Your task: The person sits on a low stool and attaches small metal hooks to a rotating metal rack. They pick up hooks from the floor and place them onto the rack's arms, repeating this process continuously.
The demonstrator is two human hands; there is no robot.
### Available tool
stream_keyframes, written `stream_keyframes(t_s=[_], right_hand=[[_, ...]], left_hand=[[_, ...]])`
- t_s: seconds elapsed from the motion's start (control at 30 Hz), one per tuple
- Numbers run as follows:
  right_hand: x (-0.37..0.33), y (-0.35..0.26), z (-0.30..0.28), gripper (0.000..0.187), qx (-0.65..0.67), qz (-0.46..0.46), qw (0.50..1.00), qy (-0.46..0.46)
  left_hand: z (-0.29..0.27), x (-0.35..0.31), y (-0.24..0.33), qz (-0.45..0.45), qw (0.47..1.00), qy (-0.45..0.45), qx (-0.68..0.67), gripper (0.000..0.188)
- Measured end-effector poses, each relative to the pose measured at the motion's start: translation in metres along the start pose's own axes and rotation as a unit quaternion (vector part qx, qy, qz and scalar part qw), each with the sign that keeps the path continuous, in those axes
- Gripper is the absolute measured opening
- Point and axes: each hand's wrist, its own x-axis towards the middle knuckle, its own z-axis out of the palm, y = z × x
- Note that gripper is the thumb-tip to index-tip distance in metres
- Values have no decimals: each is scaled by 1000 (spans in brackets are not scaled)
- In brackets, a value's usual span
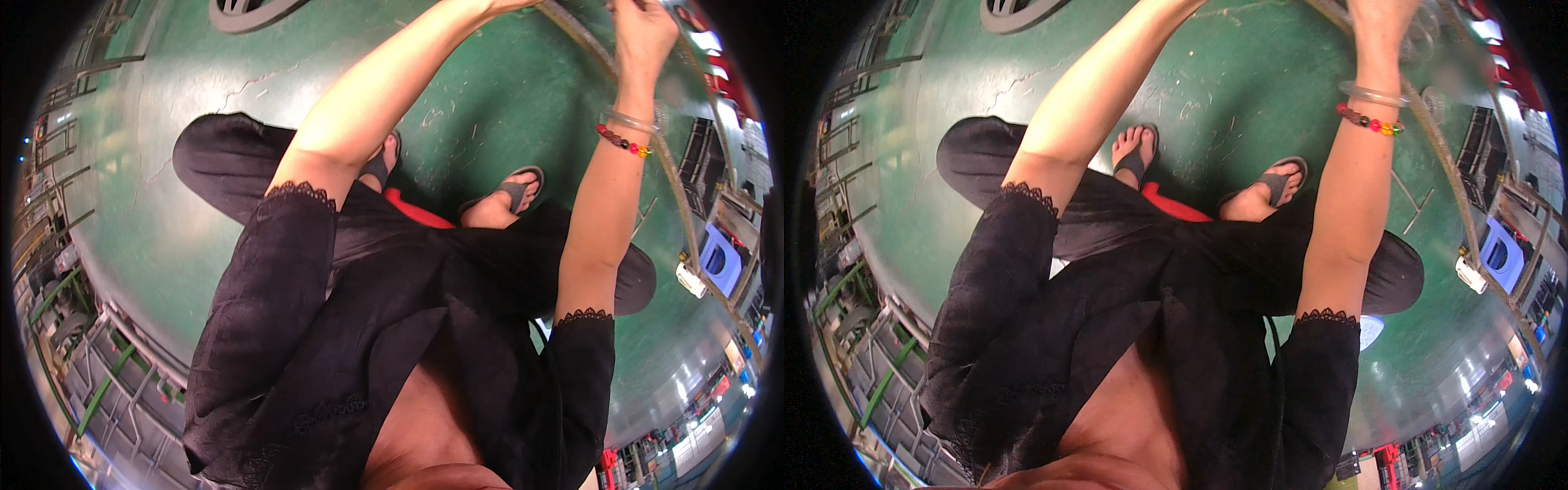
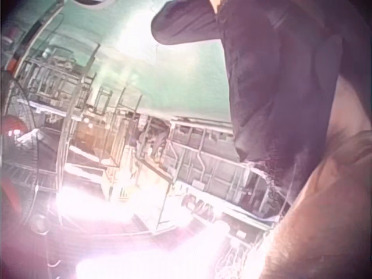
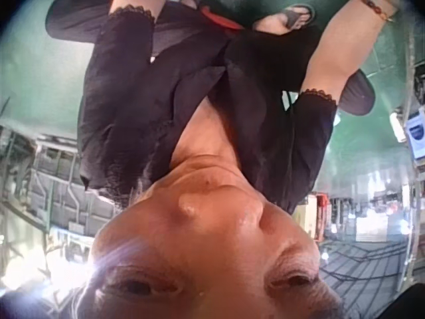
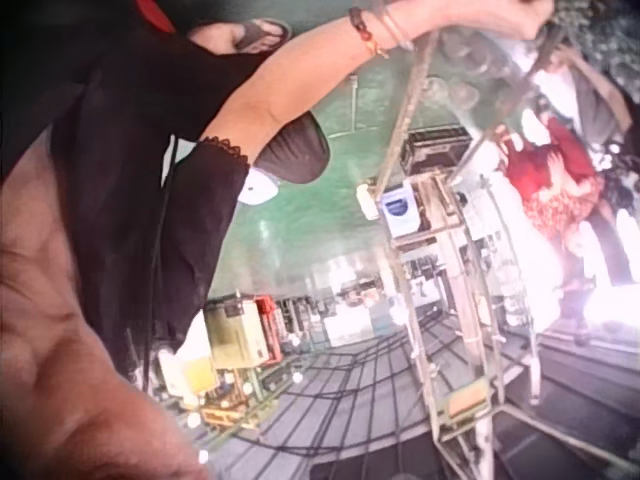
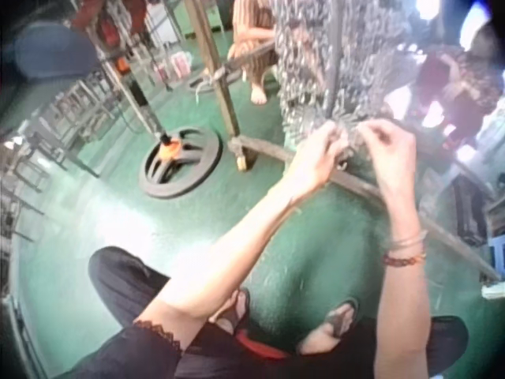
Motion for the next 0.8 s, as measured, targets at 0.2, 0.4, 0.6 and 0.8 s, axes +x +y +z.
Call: stream_keyframes(t_s=[0.2, 0.4, 0.6, 0.8], right_hand=[[-38, -14, 17, 26, 238, 84, 966, 59], [-64, 17, 49, 24, 379, 189, 905, 50], [-63, 33, 52, 14, 333, 204, 916, 94], [-63, 52, 58, 13, 276, 75, 947, 145]], left_hand=[[-6, -16, 0, 18, 998, 14, -51, 15], [-8, -17, 0, -29, 996, 44, -77, 17], [-13, -24, 0, -16, 999, 35, 17, 18], [-67, -133, -73, -221, 929, -216, 205, 22]])
